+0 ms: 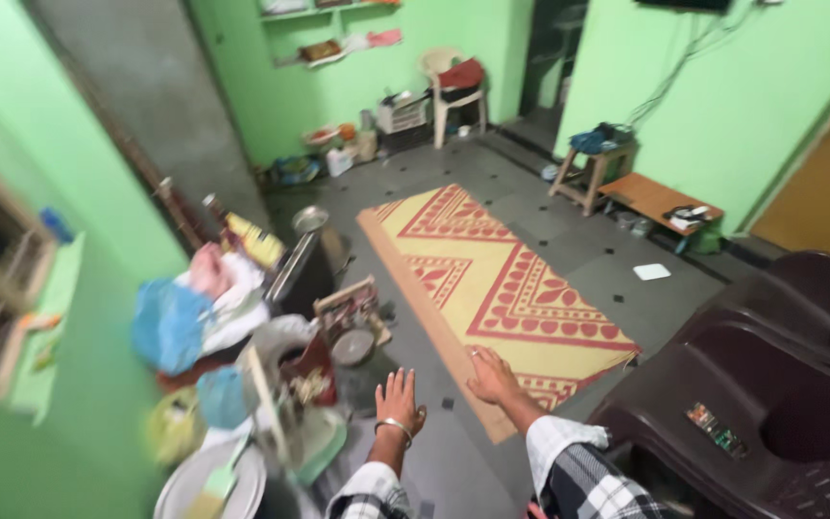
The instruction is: The person carries a laptop to a bed, wipes a phone with their shirt, and picks up a charger brick and a black cable.
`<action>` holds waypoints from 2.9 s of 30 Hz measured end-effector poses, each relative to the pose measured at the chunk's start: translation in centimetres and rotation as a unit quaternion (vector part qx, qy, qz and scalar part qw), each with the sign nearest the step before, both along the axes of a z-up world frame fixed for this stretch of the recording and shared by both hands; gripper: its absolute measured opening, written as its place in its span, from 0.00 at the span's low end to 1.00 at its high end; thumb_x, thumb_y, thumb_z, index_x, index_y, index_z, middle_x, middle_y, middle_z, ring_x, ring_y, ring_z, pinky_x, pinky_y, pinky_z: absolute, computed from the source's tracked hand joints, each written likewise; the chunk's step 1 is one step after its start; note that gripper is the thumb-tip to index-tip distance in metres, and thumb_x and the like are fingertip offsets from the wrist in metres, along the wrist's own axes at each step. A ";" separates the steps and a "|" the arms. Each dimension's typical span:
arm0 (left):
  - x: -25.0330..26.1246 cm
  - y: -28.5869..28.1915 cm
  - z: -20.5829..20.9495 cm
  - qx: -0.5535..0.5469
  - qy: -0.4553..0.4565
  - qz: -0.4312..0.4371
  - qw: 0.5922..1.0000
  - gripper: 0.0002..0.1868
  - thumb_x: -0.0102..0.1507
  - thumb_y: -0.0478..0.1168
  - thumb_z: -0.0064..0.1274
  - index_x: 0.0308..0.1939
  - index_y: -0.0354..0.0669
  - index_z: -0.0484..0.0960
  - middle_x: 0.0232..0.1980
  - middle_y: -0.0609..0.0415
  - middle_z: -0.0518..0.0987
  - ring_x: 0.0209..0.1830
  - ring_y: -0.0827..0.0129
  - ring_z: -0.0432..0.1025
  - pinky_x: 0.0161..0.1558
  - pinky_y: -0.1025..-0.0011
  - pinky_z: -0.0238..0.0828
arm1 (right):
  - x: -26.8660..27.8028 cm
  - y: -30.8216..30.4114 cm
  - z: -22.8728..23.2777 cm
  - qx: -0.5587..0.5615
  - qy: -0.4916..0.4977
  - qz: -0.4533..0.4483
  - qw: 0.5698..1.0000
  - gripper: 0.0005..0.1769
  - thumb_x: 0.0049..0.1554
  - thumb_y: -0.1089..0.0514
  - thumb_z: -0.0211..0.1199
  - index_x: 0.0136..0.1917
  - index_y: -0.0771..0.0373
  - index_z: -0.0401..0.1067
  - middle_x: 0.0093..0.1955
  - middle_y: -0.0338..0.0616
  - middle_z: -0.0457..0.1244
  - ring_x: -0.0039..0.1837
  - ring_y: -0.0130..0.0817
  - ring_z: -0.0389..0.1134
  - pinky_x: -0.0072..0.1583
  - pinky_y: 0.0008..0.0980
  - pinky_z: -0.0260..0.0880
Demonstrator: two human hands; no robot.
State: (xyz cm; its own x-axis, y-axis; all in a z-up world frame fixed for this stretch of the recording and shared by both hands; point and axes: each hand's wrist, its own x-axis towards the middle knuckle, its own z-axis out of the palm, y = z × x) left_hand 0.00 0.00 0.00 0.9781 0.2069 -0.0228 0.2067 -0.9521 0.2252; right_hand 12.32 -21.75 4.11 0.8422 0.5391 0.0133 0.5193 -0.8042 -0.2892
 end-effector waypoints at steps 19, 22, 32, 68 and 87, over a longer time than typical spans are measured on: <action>52.2 -7.2 2.4 0.036 0.027 -0.150 0.988 0.48 0.63 0.53 0.56 0.80 0.51 0.46 0.83 0.49 0.47 0.84 0.54 0.40 0.78 0.46 0.36 | 44.5 -13.7 1.6 0.001 0.034 -0.211 0.977 0.45 0.59 0.54 0.60 0.83 0.59 0.43 0.84 0.52 0.43 0.83 0.49 0.43 0.80 0.48 0.46; 59.9 -9.7 1.5 0.030 0.058 -0.186 0.980 0.48 0.64 0.52 0.55 0.81 0.52 0.44 0.84 0.51 0.45 0.84 0.55 0.38 0.78 0.45 0.35 | 50.5 -15.0 0.8 -0.043 0.089 -0.252 0.963 0.49 0.58 0.49 0.62 0.83 0.58 0.40 0.85 0.49 0.40 0.84 0.46 0.43 0.79 0.51 0.44; 88.8 -15.1 3.4 0.069 0.073 -0.287 0.953 0.48 0.66 0.55 0.53 0.82 0.52 0.41 0.85 0.51 0.42 0.84 0.55 0.37 0.79 0.50 0.34 | 71.3 -20.1 4.5 0.010 0.027 -0.314 0.949 0.49 0.55 0.51 0.67 0.82 0.55 0.44 0.83 0.52 0.43 0.83 0.52 0.43 0.78 0.48 0.48; 160.9 -48.2 1.5 0.030 0.045 -0.427 0.903 0.47 0.65 0.53 0.52 0.82 0.54 0.44 0.85 0.53 0.43 0.85 0.57 0.38 0.79 0.51 0.34 | 137.9 -51.2 -1.6 0.033 -0.085 -0.434 0.896 0.49 0.52 0.49 0.71 0.79 0.59 0.51 0.80 0.55 0.50 0.79 0.57 0.50 0.76 0.48 0.52; 187.3 -59.2 -1.9 0.035 0.071 -0.461 0.884 0.45 0.62 0.48 0.57 0.79 0.50 0.51 0.83 0.49 0.49 0.83 0.54 0.43 0.78 0.49 0.40 | 161.9 -62.0 -1.8 -0.028 -0.006 -0.487 0.873 0.48 0.51 0.49 0.71 0.79 0.59 0.52 0.79 0.53 0.50 0.80 0.52 0.48 0.76 0.47 0.54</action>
